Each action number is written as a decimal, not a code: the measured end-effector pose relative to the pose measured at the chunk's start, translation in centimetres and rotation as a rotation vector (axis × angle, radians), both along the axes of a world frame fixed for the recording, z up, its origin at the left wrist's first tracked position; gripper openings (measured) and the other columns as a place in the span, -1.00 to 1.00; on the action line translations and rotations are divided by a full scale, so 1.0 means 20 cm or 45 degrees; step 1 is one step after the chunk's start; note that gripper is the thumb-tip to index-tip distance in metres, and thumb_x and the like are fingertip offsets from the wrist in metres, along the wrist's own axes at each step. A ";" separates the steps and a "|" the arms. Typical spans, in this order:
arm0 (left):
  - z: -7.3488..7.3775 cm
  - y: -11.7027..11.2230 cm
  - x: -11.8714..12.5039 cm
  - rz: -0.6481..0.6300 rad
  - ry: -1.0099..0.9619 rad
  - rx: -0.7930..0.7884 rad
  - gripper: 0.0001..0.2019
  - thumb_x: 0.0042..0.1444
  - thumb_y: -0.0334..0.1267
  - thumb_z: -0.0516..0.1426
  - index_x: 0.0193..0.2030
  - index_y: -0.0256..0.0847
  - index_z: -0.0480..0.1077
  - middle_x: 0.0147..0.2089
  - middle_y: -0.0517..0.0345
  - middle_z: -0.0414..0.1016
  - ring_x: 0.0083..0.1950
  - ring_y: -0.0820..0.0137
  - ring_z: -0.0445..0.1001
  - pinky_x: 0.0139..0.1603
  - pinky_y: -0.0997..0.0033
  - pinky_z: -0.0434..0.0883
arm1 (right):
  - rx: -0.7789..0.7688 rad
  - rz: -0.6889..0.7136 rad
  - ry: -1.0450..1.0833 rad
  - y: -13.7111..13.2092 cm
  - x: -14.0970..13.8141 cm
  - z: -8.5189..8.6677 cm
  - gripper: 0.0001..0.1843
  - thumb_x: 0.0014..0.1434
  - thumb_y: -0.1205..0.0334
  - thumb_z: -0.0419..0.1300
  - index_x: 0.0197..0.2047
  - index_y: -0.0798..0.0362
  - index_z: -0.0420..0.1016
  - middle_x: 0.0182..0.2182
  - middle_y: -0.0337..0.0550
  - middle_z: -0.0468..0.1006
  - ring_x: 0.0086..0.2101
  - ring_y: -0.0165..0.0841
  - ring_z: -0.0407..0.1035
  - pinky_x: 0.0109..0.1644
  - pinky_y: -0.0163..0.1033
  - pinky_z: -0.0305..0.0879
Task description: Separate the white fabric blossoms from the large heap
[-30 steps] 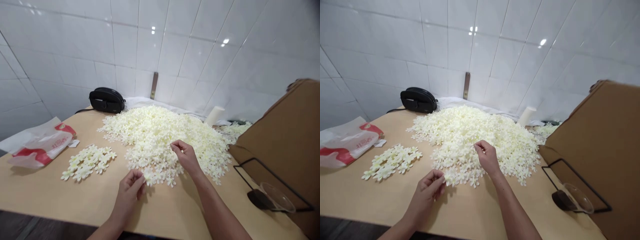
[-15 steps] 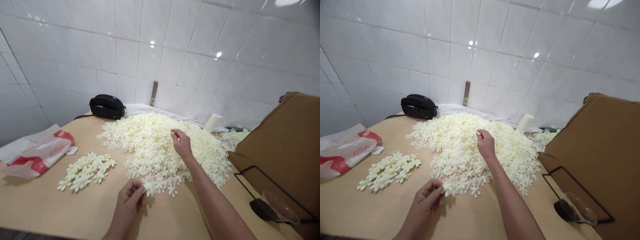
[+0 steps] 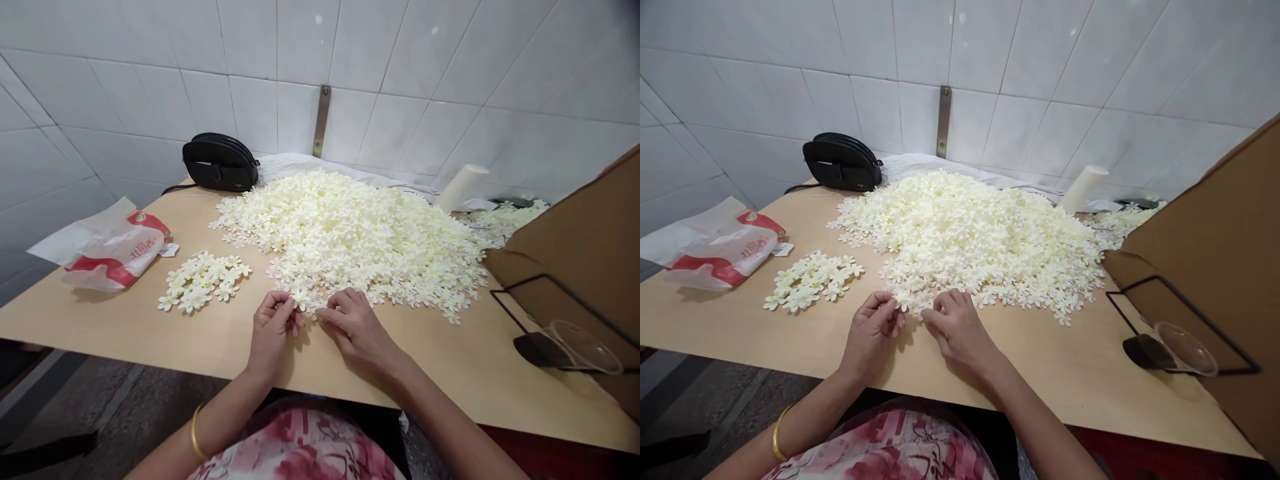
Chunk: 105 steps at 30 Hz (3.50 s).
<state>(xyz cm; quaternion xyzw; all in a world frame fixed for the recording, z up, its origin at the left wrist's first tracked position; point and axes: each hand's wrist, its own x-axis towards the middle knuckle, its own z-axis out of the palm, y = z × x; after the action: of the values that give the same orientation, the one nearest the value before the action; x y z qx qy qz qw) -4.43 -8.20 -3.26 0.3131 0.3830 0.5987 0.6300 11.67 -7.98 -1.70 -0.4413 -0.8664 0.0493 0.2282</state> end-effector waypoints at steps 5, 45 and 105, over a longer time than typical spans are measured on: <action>0.01 0.00 -0.01 0.005 -0.011 -0.007 -0.90 0.01 -0.29 0.08 -0.39 -0.22 0.19 -0.63 0.29 0.33 -0.63 0.61 0.21 -0.61 0.65 0.12 | 0.022 -0.054 -0.077 0.02 -0.03 0.00 -0.86 0.09 0.30 0.04 -0.27 0.06 0.37 -0.36 -0.10 0.33 -0.27 -0.28 0.11 -0.18 -0.16 0.03; 0.29 0.44 0.27 -0.088 0.556 0.456 -0.91 -0.03 -0.27 0.06 -0.46 -0.23 0.23 -0.57 0.29 0.24 -0.56 0.55 0.25 -0.51 0.54 0.24 | -0.572 -0.034 1.314 0.41 0.08 0.23 -0.83 0.01 0.17 0.13 -0.43 0.11 0.40 -0.50 -0.25 0.37 -0.41 -0.43 0.26 -0.26 -0.28 0.22; 0.13 0.43 0.22 -0.338 0.283 0.003 -0.81 -0.12 -0.37 0.11 -0.63 -0.28 0.17 -0.73 0.36 0.16 -0.68 0.64 0.12 -0.65 0.64 0.10 | 0.417 -0.158 0.189 0.30 -0.04 0.03 -0.72 0.10 0.49 -0.12 -0.29 0.21 0.40 -0.52 -0.05 0.36 -0.44 -0.31 0.18 -0.37 -0.17 0.14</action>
<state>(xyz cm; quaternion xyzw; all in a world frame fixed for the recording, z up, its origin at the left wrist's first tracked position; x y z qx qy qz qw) -0.08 0.40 -0.61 0.4261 0.4048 0.4723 0.6568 10.77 -2.05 -1.07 -0.4461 -0.8147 -0.0740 0.3629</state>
